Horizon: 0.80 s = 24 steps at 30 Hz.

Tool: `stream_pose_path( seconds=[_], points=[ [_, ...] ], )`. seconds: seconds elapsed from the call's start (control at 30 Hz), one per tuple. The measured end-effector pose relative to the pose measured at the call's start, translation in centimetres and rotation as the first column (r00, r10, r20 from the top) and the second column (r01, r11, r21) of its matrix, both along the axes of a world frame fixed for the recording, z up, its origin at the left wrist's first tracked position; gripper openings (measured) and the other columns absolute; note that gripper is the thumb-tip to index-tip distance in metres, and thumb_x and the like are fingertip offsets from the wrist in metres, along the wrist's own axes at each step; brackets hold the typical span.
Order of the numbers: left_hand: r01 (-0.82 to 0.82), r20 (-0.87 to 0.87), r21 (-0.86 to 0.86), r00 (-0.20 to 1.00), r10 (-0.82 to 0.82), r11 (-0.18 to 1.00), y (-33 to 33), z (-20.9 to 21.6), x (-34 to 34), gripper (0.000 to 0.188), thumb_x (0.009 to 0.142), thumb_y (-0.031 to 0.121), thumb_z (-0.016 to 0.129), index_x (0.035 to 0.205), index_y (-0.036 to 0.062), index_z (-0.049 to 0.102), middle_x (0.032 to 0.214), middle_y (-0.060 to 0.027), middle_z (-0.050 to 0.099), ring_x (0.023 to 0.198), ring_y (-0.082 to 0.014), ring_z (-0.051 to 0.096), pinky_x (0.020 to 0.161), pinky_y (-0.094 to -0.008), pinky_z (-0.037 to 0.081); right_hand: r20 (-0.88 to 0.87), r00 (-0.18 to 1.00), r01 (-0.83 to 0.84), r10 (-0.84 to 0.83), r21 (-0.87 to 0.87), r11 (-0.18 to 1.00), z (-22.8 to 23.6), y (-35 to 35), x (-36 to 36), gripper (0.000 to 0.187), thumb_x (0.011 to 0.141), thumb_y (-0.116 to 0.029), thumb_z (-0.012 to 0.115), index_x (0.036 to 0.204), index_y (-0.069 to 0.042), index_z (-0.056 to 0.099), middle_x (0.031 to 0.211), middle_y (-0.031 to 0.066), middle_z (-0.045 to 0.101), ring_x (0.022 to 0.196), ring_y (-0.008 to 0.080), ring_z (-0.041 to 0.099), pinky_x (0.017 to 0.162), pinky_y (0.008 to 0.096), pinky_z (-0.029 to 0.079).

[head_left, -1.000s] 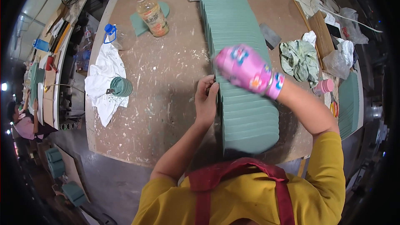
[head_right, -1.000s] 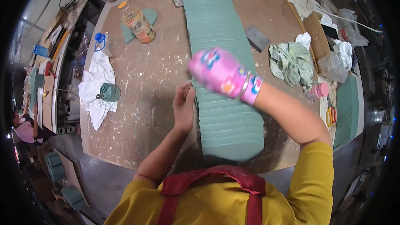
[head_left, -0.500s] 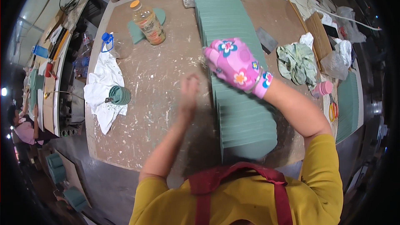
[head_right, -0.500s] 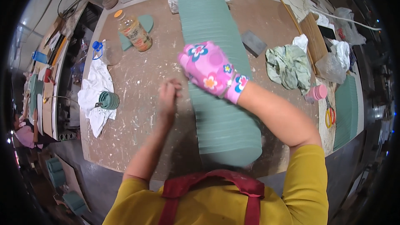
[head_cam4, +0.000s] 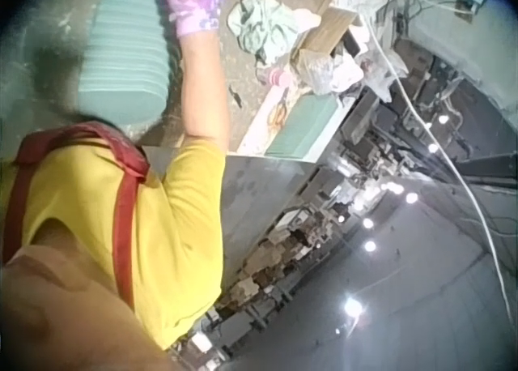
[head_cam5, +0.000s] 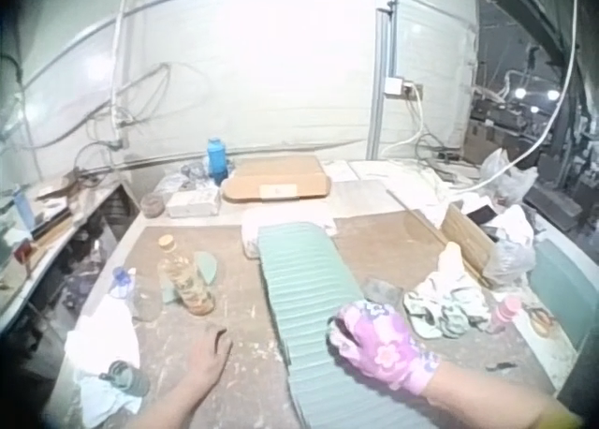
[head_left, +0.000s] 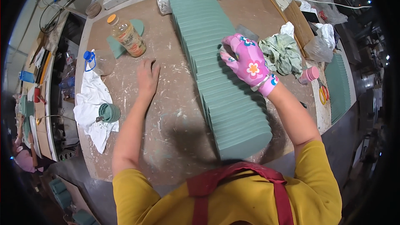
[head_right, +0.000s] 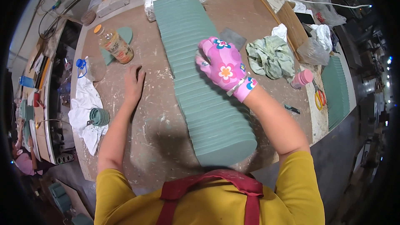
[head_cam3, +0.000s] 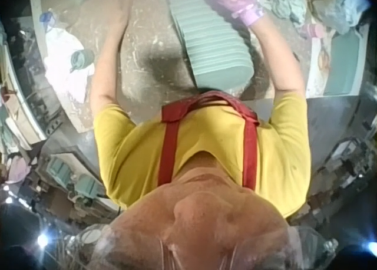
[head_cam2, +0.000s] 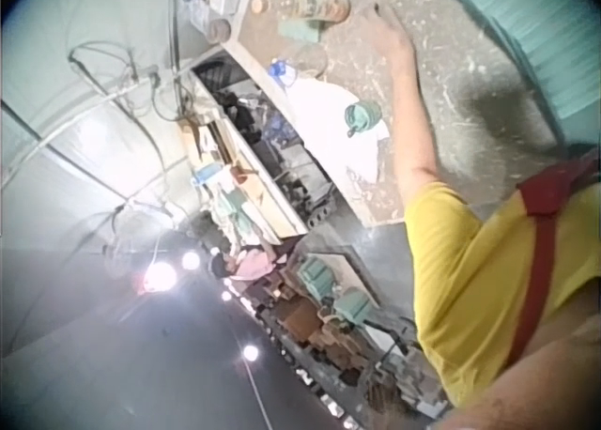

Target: The person applies a green paste to the grooves of stacked foam blocks using a small tool, then wipes the blocks with a cloth. After pouring liquid from a bottle onto the cloth, they continue wiping the foam blocks and a white block.

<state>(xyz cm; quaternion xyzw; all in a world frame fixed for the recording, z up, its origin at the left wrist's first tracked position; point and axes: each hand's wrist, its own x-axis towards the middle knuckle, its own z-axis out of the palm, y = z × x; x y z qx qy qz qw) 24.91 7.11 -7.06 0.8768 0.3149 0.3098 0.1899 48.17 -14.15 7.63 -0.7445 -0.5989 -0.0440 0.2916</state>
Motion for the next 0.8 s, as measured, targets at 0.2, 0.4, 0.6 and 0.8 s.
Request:
stream_pose_path(
  seconds=[0.2,0.4,0.6,0.8],
  points=[
    [-0.010,0.002,0.048,1.000,0.010,0.999,0.4,0.2,-0.5,0.027,0.084,0.017,0.063,0.107,0.0028,0.059,0.106,-0.0176,0.055,0.101,-0.0368,0.052,0.088,-0.0430,0.041,0.068,0.990,-0.126,0.123,0.044,0.991,0.1,0.2,-0.4,0.019,0.078,-0.017,0.063,0.093,-0.005,0.059,0.083,0.0149,0.059,0.078,0.0331,0.061,0.071,0.0420,0.048],
    [-0.037,-0.041,0.074,0.998,0.040,0.997,0.3,0.8,-0.3,0.027,0.082,0.017,0.065,0.104,0.0031,0.060,0.104,-0.0160,0.055,0.098,-0.0352,0.053,0.086,-0.0431,0.042,0.213,0.976,0.087,-0.051,-0.163,0.983,0.2,-2.5,5.8,0.019,0.076,-0.014,0.064,0.094,-0.009,0.059,0.086,0.0121,0.060,0.078,0.0320,0.061,0.067,0.0417,0.050],
    [-0.036,-0.058,0.077,0.998,0.040,0.996,0.1,0.3,-0.3,0.029,0.080,0.018,0.067,0.104,0.0035,0.060,0.106,-0.0142,0.055,0.098,-0.0343,0.052,0.086,-0.0425,0.042,0.174,0.905,-0.391,0.388,-0.017,0.920,0.9,3.0,0.0,0.027,0.069,-0.010,0.067,0.095,-0.008,0.058,0.079,0.0081,0.059,0.077,0.0274,0.062,0.069,0.0397,0.050],
    [-0.035,-0.041,0.080,0.998,0.038,0.996,-0.2,0.9,-0.5,0.025,0.084,0.018,0.063,0.104,0.0034,0.059,0.105,-0.0166,0.055,0.097,-0.0353,0.053,0.085,-0.0412,0.043,0.226,0.929,-0.300,0.292,0.004,0.954,-0.4,6.0,0.6,0.016,0.071,-0.012,0.063,0.083,-0.008,0.054,0.078,0.0076,0.058,0.075,0.0279,0.061,0.068,0.0372,0.048]
  ],
)
